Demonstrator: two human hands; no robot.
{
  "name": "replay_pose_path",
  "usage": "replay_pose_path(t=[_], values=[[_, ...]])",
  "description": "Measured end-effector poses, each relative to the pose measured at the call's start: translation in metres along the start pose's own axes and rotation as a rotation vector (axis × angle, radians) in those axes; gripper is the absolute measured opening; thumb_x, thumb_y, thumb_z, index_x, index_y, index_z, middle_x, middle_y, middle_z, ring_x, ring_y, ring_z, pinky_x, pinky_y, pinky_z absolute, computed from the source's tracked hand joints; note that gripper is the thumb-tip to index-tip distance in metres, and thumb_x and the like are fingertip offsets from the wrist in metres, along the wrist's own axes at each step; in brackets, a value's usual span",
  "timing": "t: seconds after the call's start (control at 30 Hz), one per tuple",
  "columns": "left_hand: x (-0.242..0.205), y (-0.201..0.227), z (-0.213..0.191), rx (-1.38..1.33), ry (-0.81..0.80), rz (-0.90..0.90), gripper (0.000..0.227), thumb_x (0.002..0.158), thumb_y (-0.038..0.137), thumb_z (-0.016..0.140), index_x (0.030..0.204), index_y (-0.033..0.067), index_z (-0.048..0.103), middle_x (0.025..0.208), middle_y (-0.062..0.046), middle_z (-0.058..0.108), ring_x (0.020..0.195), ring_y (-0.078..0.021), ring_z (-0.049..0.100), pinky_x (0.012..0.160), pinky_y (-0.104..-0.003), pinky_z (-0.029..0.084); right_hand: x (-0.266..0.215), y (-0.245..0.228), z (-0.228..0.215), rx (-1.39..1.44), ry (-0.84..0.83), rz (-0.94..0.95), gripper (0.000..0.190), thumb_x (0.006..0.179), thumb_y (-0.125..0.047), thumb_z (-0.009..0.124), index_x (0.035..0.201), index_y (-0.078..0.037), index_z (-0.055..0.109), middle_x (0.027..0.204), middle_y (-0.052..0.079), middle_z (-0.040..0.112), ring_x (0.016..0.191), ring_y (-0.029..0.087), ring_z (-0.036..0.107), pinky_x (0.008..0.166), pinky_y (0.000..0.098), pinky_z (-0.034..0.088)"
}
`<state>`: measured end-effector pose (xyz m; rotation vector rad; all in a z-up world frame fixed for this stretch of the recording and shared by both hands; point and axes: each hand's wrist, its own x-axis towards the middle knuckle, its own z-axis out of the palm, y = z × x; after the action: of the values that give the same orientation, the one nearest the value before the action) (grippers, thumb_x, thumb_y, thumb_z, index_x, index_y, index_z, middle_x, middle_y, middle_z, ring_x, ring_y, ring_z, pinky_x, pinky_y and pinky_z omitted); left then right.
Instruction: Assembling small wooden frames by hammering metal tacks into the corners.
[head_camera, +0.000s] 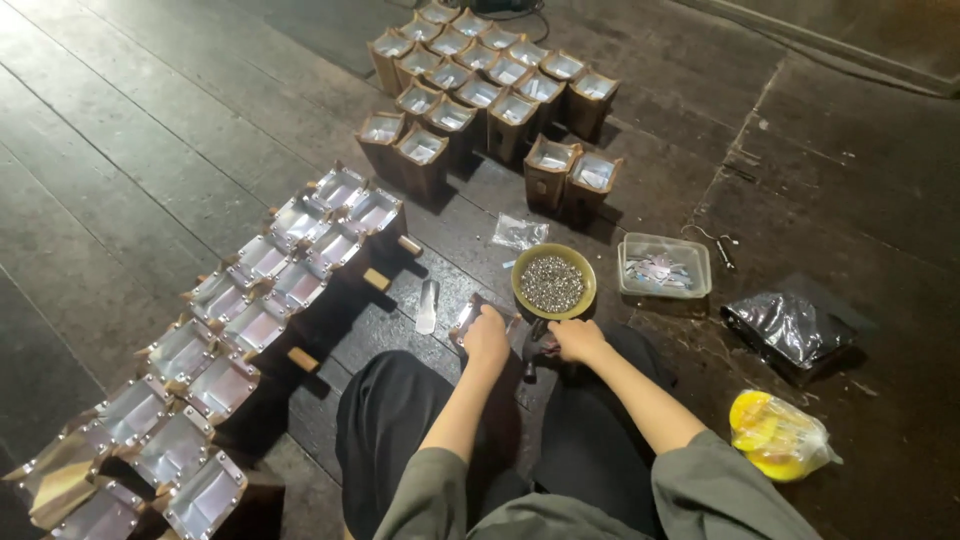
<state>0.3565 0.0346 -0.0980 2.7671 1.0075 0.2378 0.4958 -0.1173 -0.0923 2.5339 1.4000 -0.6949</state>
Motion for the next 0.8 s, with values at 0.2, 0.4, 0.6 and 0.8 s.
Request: replay_pose_path(t=[0.2, 0.4, 0.6, 0.8], values=[[0.010, 0.006, -0.024, -0.031, -0.005, -0.106, 0.031, 0.079, 0.008, 0.080, 0.098, 0.0033, 0.055, 0.083, -0.016, 0.072, 0.073, -0.0341, 0.076, 0.066, -0.049, 0.062, -0.024, 0.004, 0.001, 0.078, 0.248, 0.039, 0.046, 0.080, -0.021, 0.076, 0.125, -0.017, 0.067, 0.126, 0.010, 0.067, 0.127, 0.029, 0.055, 0.105, 0.0485, 0.040], [0.003, 0.003, -0.025, 0.055, -0.060, -0.092, 0.044, 0.084, 0.013, 0.077, 0.112, 0.0031, 0.045, 0.085, -0.009, 0.073, 0.076, -0.0315, 0.076, 0.073, -0.062, 0.057, -0.002, 0.038, 0.049, 1.063, 0.966, 0.239, 0.019, 0.082, -0.017, 0.076, 0.101, -0.011, 0.076, 0.091, 0.014, 0.073, 0.092, 0.028, 0.069, 0.082, 0.0375, 0.055], [0.008, 0.001, -0.024, -0.014, -0.065, -0.116, 0.051, 0.084, 0.017, 0.079, 0.114, 0.0037, 0.040, 0.087, -0.010, 0.075, 0.077, -0.0335, 0.075, 0.079, -0.063, 0.054, 0.001, 0.035, 0.041, 1.474, 0.934, 0.379, 0.015, 0.085, -0.009, 0.067, 0.100, -0.008, 0.070, 0.079, 0.012, 0.072, 0.078, 0.018, 0.066, 0.058, 0.0302, 0.055], [0.018, -0.018, 0.022, -0.018, -0.052, -0.087, 0.050, 0.087, 0.020, 0.077, 0.116, 0.0023, 0.040, 0.093, -0.009, 0.075, 0.081, -0.0306, 0.076, 0.076, -0.059, 0.055, -0.028, 0.008, 0.024, 0.816, 0.609, 0.290, 0.017, 0.087, -0.023, 0.071, 0.102, -0.020, 0.077, 0.097, 0.006, 0.079, 0.102, 0.027, 0.073, 0.090, 0.0388, 0.059]])
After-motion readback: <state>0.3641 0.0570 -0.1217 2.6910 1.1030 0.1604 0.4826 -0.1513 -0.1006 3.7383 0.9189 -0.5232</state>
